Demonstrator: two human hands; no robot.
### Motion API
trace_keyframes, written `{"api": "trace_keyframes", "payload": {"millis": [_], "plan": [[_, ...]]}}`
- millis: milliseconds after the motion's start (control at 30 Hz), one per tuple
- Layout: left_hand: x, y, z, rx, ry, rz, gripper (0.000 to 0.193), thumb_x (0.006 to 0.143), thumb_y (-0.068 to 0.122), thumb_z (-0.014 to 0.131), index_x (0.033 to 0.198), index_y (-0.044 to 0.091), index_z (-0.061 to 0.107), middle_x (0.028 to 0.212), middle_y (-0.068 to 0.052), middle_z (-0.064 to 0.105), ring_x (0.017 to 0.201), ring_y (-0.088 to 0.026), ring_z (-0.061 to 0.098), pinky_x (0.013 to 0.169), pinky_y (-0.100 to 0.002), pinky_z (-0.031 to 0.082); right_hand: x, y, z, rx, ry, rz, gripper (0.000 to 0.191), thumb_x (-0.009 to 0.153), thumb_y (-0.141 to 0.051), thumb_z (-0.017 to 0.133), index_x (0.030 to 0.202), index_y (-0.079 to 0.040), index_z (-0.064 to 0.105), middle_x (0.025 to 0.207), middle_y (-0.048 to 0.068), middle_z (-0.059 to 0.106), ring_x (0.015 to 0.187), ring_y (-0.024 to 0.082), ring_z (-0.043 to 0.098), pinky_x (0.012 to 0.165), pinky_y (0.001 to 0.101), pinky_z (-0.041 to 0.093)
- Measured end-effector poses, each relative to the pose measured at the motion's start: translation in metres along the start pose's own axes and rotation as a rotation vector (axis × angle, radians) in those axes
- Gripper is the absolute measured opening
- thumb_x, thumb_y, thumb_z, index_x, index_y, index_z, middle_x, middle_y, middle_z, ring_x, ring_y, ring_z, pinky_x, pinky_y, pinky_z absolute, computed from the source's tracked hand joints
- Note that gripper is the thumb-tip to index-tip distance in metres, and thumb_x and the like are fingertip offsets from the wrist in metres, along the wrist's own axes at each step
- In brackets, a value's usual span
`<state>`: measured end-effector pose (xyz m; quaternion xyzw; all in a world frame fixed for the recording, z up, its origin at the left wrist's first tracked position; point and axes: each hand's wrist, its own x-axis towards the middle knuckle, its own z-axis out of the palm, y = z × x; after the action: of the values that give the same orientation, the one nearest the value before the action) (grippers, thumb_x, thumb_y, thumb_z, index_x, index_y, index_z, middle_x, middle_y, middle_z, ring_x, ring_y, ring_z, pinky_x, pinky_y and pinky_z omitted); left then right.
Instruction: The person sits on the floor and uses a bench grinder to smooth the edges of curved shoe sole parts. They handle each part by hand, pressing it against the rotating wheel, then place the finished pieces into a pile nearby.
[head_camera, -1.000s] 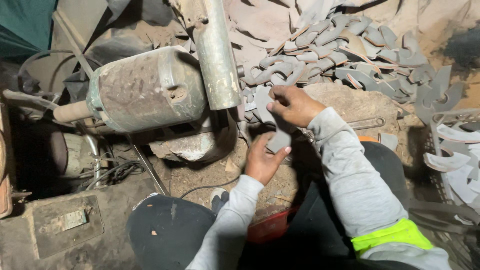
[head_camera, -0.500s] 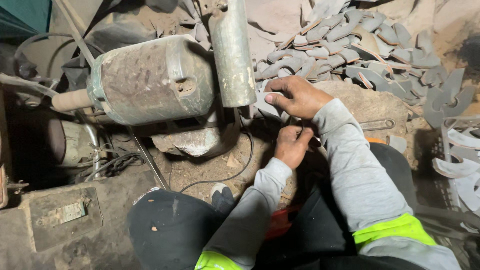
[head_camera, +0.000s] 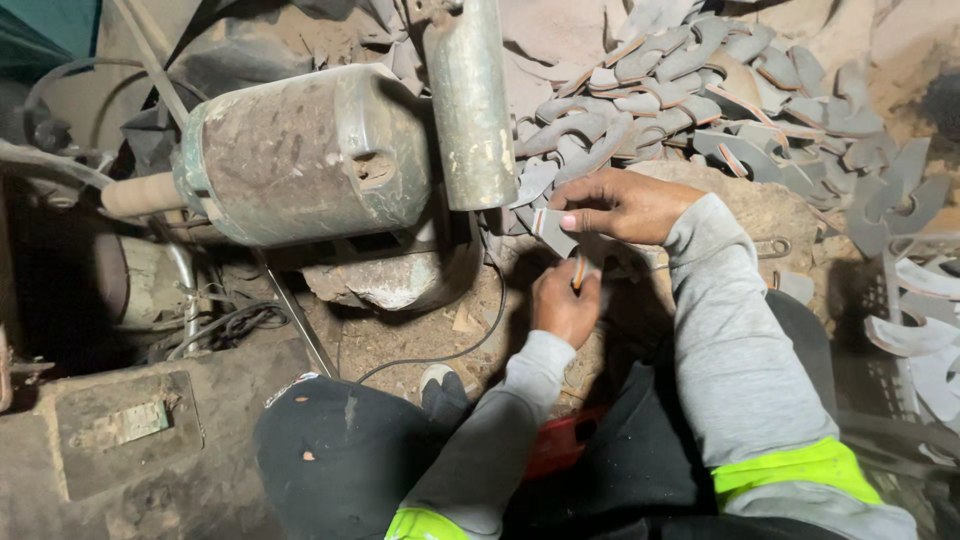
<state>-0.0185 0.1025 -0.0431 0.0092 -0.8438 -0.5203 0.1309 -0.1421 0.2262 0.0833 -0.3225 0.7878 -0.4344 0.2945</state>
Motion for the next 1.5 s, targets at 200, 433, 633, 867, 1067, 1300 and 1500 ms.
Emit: {"api": "trace_keyframes", "payload": {"millis": [200, 433, 633, 867, 1067, 1300, 1500], "plan": [[0.000, -0.003, 0.005, -0.127, -0.092, -0.115, 0.025, 0.090, 0.022, 0.073, 0.079, 0.000, 0.068, 0.074, -0.019, 0.067, 0.068, -0.035, 0.067, 0.065, -0.044, 0.052, 0.002, 0.000, 0.005, -0.028, 0.078, 0.010, 0.030, 0.099, -0.030, 0.063, 0.115, -0.006, 0.068, 0.096, 0.005, 0.073, 0.092, 0.015, 0.063, 0.083, 0.0330, 0.053], [0.019, 0.000, 0.024, -0.394, -0.245, -0.227, 0.028, 0.085, 0.018, 0.068, 0.071, -0.005, 0.062, 0.059, -0.013, 0.060, 0.052, -0.018, 0.052, 0.053, -0.039, 0.043, 0.022, -0.007, 0.016, -0.180, 0.266, -0.046, 0.030, 0.097, -0.031, 0.063, 0.102, -0.002, 0.070, 0.084, 0.015, 0.071, 0.077, 0.028, 0.066, 0.074, 0.0390, 0.053], [0.025, -0.001, 0.029, -0.460, -0.218, -0.232, 0.022, 0.082, 0.015, 0.064, 0.071, -0.004, 0.060, 0.057, -0.010, 0.058, 0.051, -0.015, 0.048, 0.051, -0.037, 0.041, 0.027, -0.013, 0.011, -0.298, 0.284, -0.077, 0.033, 0.099, -0.033, 0.062, 0.103, -0.002, 0.071, 0.089, 0.018, 0.072, 0.084, 0.036, 0.067, 0.077, 0.0447, 0.052], [0.026, -0.010, 0.025, -0.515, -0.298, -0.230, 0.028, 0.092, 0.014, 0.067, 0.071, -0.005, 0.061, 0.061, -0.005, 0.054, 0.057, -0.012, 0.045, 0.052, -0.034, 0.038, 0.031, -0.003, 0.009, -0.265, 0.325, -0.065, 0.037, 0.098, -0.033, 0.063, 0.113, 0.000, 0.069, 0.102, 0.021, 0.072, 0.094, 0.038, 0.069, 0.083, 0.0445, 0.053], [0.020, -0.014, 0.003, -0.795, -0.395, -0.355, 0.025, 0.097, 0.023, 0.070, 0.097, -0.003, 0.071, 0.081, -0.006, 0.070, 0.068, -0.014, 0.067, 0.064, -0.029, 0.056, 0.038, 0.021, 0.019, -0.252, 0.393, -0.115, 0.044, 0.104, -0.033, 0.058, 0.127, 0.004, 0.062, 0.116, 0.025, 0.069, 0.109, 0.039, 0.066, 0.094, 0.0437, 0.052], [0.025, -0.026, -0.061, -0.836, -0.431, -0.429, 0.036, 0.097, 0.027, 0.069, 0.120, 0.000, 0.070, 0.096, -0.008, 0.074, 0.071, -0.014, 0.068, 0.065, -0.028, 0.057, 0.051, 0.038, 0.038, -0.120, 0.463, -0.039, 0.045, 0.108, -0.031, 0.052, 0.133, 0.007, 0.053, 0.122, 0.025, 0.063, 0.115, 0.036, 0.062, 0.101, 0.0406, 0.047], [0.023, -0.029, -0.082, 0.137, -0.119, -0.022, 0.025, 0.096, 0.018, 0.070, 0.114, 0.002, 0.075, 0.096, -0.021, 0.075, 0.083, -0.034, 0.075, 0.077, -0.042, 0.060, 0.028, 0.025, 0.022, 0.209, 0.283, -0.079, 0.034, 0.100, -0.022, 0.065, 0.125, 0.000, 0.064, 0.118, 0.010, 0.069, 0.111, 0.021, 0.061, 0.100, 0.0347, 0.048]]}}
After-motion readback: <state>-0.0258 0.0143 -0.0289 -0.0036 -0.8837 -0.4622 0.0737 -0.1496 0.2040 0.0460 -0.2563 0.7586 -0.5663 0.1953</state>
